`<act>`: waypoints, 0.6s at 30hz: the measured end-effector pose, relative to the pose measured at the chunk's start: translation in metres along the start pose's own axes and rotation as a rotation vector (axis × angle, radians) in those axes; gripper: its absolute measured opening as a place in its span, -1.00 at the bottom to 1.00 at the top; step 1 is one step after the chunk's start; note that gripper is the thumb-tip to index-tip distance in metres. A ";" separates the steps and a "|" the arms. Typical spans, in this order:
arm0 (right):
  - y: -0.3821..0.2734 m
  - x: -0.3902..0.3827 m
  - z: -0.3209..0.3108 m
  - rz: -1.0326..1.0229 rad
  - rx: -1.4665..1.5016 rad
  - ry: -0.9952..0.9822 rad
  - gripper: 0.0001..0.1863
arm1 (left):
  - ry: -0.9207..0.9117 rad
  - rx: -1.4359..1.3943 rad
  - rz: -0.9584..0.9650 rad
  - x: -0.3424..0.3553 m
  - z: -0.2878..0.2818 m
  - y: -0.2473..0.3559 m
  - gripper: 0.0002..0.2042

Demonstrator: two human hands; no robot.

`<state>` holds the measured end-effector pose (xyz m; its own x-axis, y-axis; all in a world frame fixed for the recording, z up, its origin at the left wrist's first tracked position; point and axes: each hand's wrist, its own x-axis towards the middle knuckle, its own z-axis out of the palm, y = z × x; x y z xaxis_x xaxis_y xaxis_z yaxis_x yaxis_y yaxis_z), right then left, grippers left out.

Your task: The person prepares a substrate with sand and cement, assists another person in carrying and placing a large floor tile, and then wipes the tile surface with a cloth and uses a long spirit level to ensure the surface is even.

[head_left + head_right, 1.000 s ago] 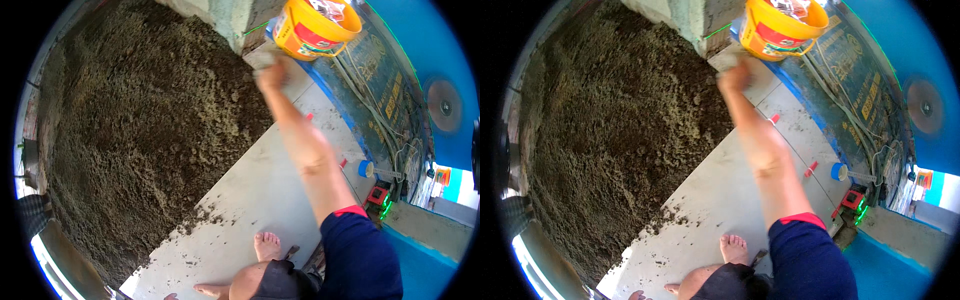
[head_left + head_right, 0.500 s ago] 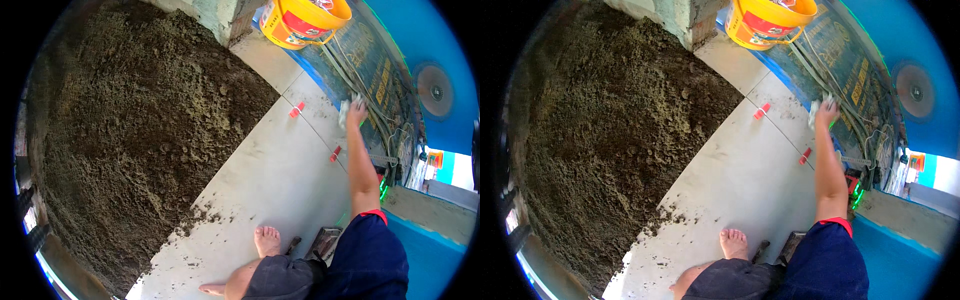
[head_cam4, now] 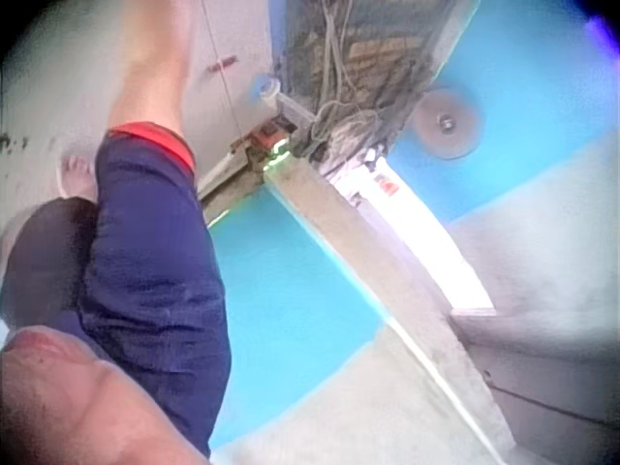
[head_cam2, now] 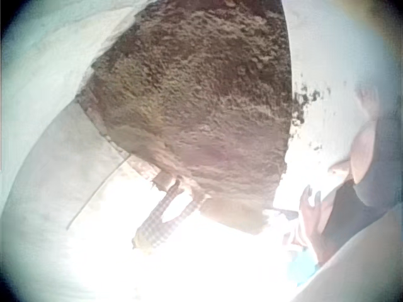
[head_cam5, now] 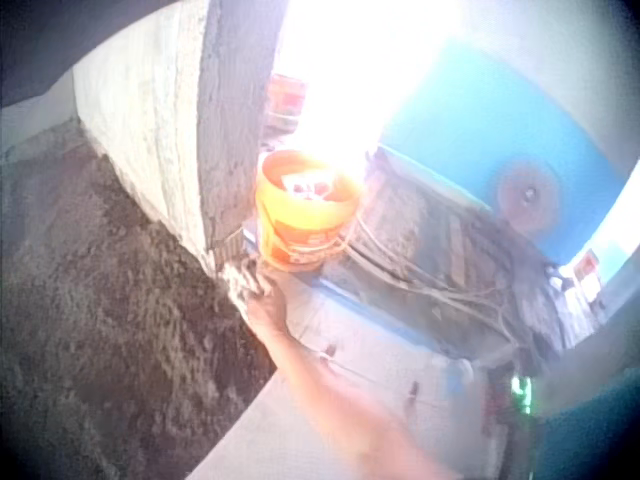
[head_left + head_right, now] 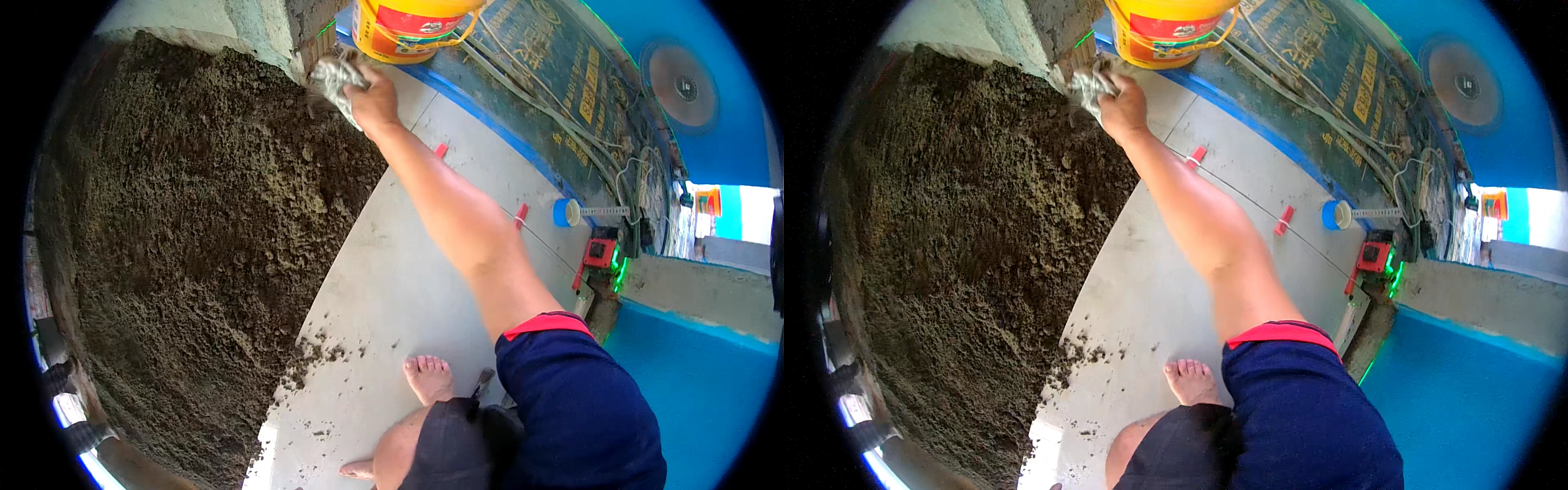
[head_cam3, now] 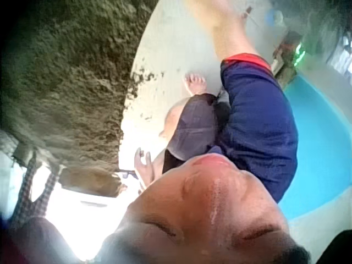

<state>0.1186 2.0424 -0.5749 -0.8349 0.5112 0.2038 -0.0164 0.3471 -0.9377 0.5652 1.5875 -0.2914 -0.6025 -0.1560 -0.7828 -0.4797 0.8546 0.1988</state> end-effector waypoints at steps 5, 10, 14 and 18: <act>-0.016 -0.045 -0.131 0.007 -0.086 0.200 -0.50 | 0.042 -0.077 0.011 -0.018 0.009 -0.014 -0.54; 0.113 -0.131 -0.367 0.352 -0.292 0.446 -0.48 | -0.007 -0.059 0.012 -0.020 0.007 -0.027 -0.54; 0.141 -0.117 -0.311 0.361 -0.567 0.416 -0.39 | 0.000 -0.021 0.011 -0.013 0.012 -0.038 -0.56; 0.086 -0.044 -0.181 0.295 -0.453 0.171 -0.34 | 0.071 -0.056 0.019 -0.015 0.013 -0.042 -0.56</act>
<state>0.2538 2.1919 -0.6141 -0.6669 0.7446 0.0290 0.4733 0.4533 -0.7553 0.6030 1.5604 -0.2957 -0.6543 -0.1764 -0.7354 -0.5014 0.8291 0.2473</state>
